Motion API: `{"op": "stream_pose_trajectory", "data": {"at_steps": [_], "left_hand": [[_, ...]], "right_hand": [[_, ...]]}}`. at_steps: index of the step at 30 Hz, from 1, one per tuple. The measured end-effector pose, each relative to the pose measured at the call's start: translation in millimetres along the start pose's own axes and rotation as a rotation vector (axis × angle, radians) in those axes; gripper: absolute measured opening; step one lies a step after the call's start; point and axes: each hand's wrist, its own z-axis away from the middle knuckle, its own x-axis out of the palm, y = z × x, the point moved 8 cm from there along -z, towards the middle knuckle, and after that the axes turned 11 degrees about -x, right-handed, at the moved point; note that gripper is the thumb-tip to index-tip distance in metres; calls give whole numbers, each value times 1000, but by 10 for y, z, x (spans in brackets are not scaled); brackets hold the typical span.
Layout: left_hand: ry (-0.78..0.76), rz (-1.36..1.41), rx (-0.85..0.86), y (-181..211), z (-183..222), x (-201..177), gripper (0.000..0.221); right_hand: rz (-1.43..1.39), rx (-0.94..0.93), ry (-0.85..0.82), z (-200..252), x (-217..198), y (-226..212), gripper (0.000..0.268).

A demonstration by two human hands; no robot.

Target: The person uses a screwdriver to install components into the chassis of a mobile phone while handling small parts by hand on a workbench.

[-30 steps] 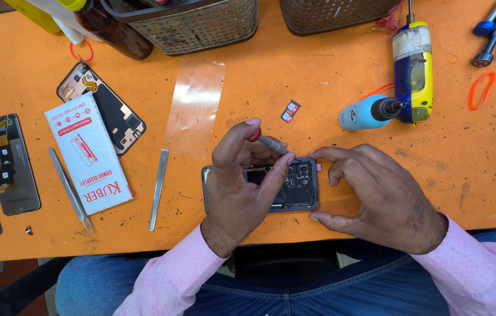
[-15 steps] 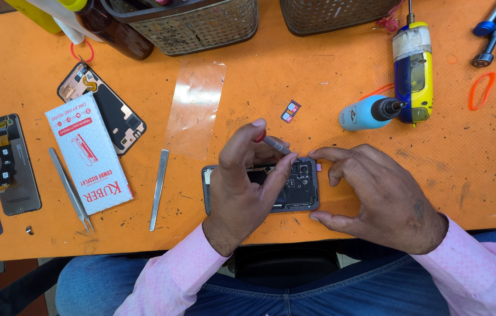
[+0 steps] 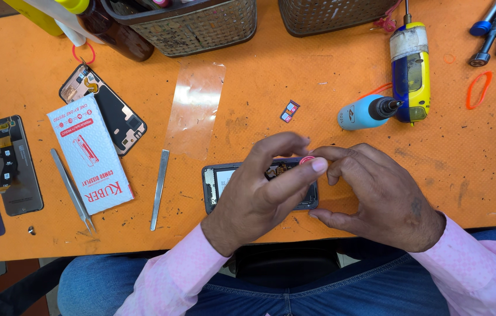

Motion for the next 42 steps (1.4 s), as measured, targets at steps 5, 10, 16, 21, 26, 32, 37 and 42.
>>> {"op": "stream_pose_trajectory", "data": {"at_steps": [5,10,16,21,26,32,37,42], "left_hand": [[-45,-7,-17,-47,-36,2,67],[-6,95,-39,-81,-54,-9,66],[-55,72,-35,-134,-33,45,70],[14,143,18,-48,-71,-19,69],[-40,102,-67,-136,-66,9,60],[46,34,-103,-186,-62,78,57],[33,100,-68,-94,-41,0,59],[98,-20,-12,-7,-86,6,64]], "right_hand": [[32,9,-6,31,30,25,61],[32,-11,-1,34,26,25,59],[76,73,-58,106,97,122,62],[42,5,-6,63,46,48,61],[38,4,-6,51,38,36,60],[32,-18,7,32,21,10,58],[33,93,-56,33,58,83,61],[18,0,8,22,16,12,60]]}}
